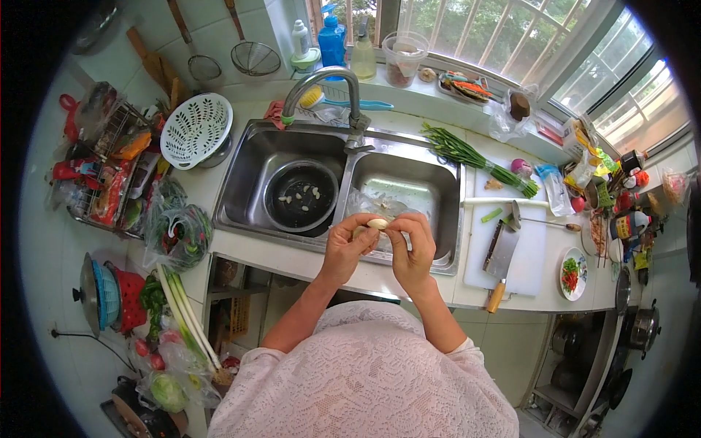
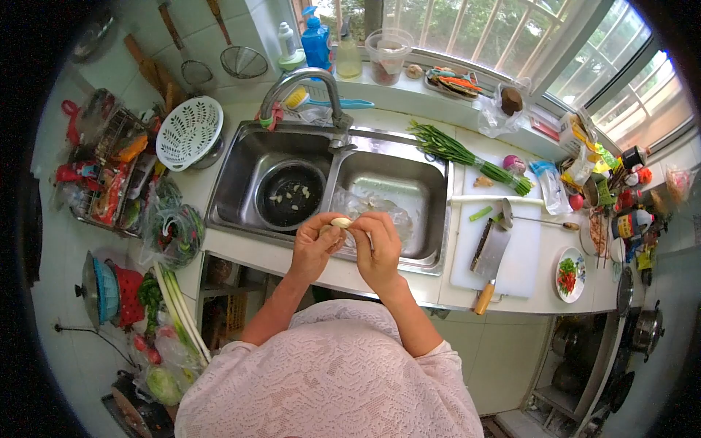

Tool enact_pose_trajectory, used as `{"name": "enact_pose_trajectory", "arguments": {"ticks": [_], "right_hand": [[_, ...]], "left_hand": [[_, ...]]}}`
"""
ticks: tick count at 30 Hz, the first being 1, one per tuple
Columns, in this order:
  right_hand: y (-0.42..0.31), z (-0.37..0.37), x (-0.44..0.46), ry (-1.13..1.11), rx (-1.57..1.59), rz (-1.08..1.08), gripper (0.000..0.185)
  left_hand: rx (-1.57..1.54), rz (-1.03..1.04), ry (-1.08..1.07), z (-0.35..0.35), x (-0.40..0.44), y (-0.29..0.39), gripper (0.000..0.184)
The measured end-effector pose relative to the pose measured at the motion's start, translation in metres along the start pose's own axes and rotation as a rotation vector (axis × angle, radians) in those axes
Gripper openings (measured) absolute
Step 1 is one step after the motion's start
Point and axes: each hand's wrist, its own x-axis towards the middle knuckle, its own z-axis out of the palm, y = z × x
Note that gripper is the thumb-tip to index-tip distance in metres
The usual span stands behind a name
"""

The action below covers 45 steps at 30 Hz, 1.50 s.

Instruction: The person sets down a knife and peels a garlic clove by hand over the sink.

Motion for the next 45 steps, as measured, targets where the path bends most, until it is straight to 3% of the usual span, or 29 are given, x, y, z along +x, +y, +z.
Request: {"name": "enact_pose_trajectory", "arguments": {"ticks": [6, 22, 28, 33, 36, 45], "right_hand": [[0.008, 0.001, -0.004, 0.043, 0.174, 0.148, 0.011], [0.001, 0.0, -0.003, 0.027, 0.088, 0.063, 0.014], [0.003, -0.003, -0.002, 0.003, 0.08, 0.079, 0.011], [0.009, -0.004, -0.006, 0.053, 0.33, 0.223, 0.008], [0.008, -0.005, -0.004, 0.089, 0.368, 0.318, 0.009], [0.002, 0.0, 0.003, -0.032, 0.18, 0.139, 0.015]], "left_hand": [[0.139, 0.012, 0.036, -0.001, 0.001, 0.005, 0.019], [0.106, 0.013, -0.024, 0.0, -0.001, 0.002, 0.021], [0.269, 0.048, 0.018, 0.011, -0.001, 0.012, 0.019], [0.49, 0.06, 0.095, 0.008, -0.003, 0.015, 0.015], [0.473, 0.057, 0.082, 0.007, -0.002, 0.02, 0.014], [0.545, 0.17, 0.076, 0.007, 0.002, 0.016, 0.013]]}}
